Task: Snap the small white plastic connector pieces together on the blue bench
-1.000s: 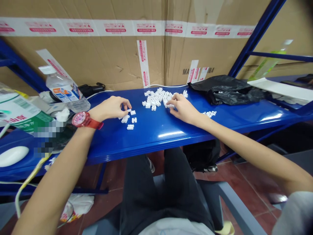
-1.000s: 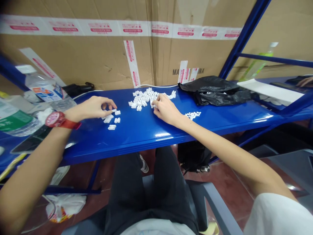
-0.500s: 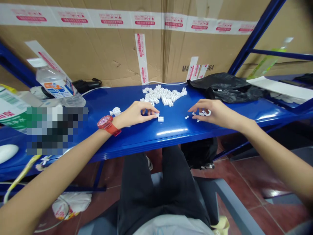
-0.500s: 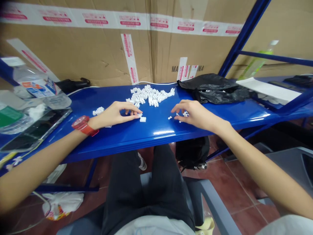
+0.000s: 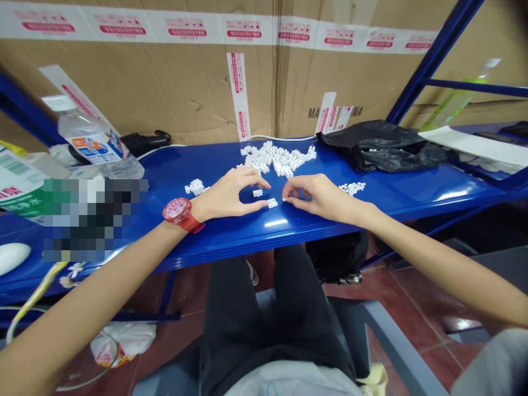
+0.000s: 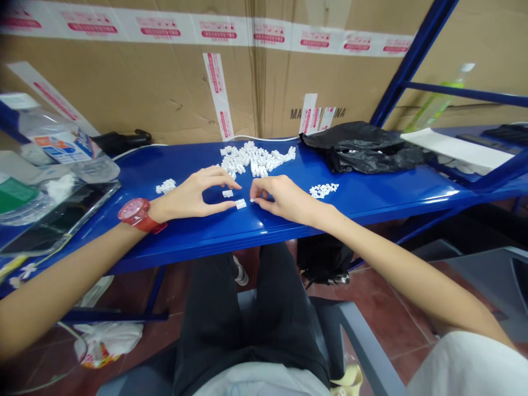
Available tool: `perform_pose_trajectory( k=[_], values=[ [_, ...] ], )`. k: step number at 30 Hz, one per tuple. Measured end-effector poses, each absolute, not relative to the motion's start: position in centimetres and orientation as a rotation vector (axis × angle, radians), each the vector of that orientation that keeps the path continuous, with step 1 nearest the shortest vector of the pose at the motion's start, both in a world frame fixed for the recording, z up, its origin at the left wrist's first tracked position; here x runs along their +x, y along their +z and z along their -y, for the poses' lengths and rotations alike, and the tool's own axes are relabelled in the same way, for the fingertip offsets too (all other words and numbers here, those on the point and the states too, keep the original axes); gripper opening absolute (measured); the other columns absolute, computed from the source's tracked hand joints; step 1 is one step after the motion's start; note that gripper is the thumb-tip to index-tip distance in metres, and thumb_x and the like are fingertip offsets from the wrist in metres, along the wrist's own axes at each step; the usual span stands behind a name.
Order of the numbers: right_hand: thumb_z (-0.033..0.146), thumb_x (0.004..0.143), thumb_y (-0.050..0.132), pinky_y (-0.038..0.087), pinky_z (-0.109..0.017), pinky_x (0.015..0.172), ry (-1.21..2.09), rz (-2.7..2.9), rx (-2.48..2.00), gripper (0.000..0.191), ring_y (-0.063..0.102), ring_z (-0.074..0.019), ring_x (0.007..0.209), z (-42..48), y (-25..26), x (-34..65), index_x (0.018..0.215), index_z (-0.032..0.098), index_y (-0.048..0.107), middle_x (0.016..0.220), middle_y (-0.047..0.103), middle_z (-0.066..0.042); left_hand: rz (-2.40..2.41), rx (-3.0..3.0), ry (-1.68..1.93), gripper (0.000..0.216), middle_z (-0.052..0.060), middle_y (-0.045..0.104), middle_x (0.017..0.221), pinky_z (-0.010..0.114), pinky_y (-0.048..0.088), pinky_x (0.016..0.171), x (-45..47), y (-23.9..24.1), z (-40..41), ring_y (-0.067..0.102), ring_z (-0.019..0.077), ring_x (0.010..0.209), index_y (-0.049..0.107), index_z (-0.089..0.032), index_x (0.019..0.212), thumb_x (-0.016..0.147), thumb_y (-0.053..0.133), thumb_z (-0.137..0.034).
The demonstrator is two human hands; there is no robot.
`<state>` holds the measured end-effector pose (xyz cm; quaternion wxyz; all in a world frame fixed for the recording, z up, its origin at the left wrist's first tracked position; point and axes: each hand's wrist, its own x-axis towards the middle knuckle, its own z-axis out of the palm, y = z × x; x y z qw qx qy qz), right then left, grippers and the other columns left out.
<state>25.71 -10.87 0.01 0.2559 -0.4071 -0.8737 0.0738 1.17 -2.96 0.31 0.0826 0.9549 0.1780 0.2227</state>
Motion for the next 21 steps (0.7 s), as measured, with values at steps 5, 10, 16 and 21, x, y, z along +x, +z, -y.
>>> perform_pose_trajectory(
  k=[5, 10, 16, 21],
  values=[
    [0.011, 0.085, 0.060, 0.044, -0.027, 0.071, 0.207, 2.365, -1.125, 0.006, 0.061, -0.0167, 0.075, 9.8, -0.3, 24.7, 0.085, 0.017, 0.062, 0.083, 0.068, -0.004, -0.445, 2.888, 0.656, 0.029, 0.006, 0.066, 0.103, 0.036, 0.039, 0.097, 1.5, -0.1, 3.3, 0.060, 0.0217, 0.102, 0.070, -0.020, 0.096, 0.090, 0.063, -0.047],
    [0.019, 0.088, 0.064, 0.045, -0.029, 0.072, 0.216, 2.411, -1.090, 0.005, 0.062, -0.0184, 0.078, 9.7, -0.1, 25.2, 0.083, 0.018, 0.065, 0.087, 0.071, -0.005, -0.478, 2.903, 0.629, 0.030, 0.004, 0.066, 0.104, 0.036, 0.037, 0.095, 1.6, -0.3, 3.6, 0.060, 0.0213, 0.102, 0.068, -0.020, 0.097, 0.090, 0.063, -0.049],
    [0.019, 0.089, 0.063, 0.046, -0.028, 0.070, 0.232, 2.318, -1.150, 0.011, 0.060, -0.0159, 0.070, 9.8, -0.4, 25.1, 0.099, 0.017, 0.067, 0.091, 0.071, -0.006, -0.517, 2.849, 0.642, 0.024, 0.003, 0.068, 0.097, 0.034, 0.038, 0.092, 2.1, -0.4, 4.0, 0.059, 0.0203, 0.098, 0.068, -0.019, 0.090, 0.092, 0.063, -0.042],
    [0.015, 0.089, 0.060, 0.044, -0.029, 0.071, 0.161, 2.339, -1.183, 0.009, 0.059, -0.0163, 0.070, 9.2, -0.8, 24.6, 0.087, 0.017, 0.068, 0.084, 0.067, -0.005, -0.498, 2.810, 0.653, 0.022, 0.003, 0.068, 0.096, 0.034, 0.040, 0.092, 2.2, -0.4, 3.8, 0.058, 0.0205, 0.097, 0.068, -0.019, 0.090, 0.092, 0.064, -0.041]
  ],
)
